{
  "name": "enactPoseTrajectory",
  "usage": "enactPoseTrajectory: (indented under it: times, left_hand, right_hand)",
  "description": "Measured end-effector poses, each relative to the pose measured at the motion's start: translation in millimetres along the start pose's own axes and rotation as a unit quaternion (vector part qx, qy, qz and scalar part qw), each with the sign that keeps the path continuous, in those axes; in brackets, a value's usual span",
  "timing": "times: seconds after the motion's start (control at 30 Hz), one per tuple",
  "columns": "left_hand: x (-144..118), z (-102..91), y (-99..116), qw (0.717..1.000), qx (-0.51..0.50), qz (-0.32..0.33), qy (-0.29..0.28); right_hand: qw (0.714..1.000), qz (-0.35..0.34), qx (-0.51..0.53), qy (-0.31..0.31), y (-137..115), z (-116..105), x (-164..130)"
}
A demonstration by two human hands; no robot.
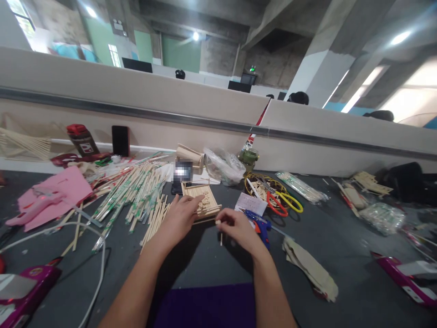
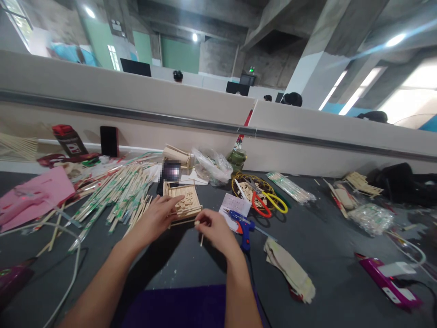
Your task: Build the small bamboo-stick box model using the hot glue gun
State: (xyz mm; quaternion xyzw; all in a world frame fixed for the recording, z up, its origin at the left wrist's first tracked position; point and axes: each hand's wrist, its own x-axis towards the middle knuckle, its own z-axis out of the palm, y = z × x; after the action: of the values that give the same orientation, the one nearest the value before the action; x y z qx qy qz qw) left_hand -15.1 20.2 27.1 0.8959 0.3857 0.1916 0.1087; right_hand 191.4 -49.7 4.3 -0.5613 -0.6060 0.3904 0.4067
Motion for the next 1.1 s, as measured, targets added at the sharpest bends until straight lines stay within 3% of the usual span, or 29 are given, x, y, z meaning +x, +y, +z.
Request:
enactPoseTrajectory:
  times: [0.1, 0.27, 0.5, 0.9, 1.1]
  left_hand:
    - [0.1, 0.1, 0.3, 1.0, 0.005, 0.002, 0.005]
    - [-0.2, 0.2, 0.8, 1.0, 0.007, 0.001, -0.002]
    - [-0.1, 4.6, -3.0, 1.0, 0.01, 0.006, 0.01]
    - [-0.9, 7.8, -5.4, 1.0, 0.006, 0.011, 0.02]
    - [-0.7, 4.9, -3.3, 1.0, 0.002, 0.013, 0.017]
  right_hand:
    - [0.99, 0.012, 0.034, 0.136, 14.2, -17.1, 6.3]
    - [0.979, 0.012, 0.027, 0.202, 26.3, -9.6, 14.3]
    - [0.979, 0.012, 0.086, 0.184, 29.6, 1.9, 19.2]
    - [0.986, -0.042, -0.036, 0.157, 32.4, 6.0, 20.8]
    - [0.99, 0.01, 0.071, 0.119, 30.9, 4.4, 22.0]
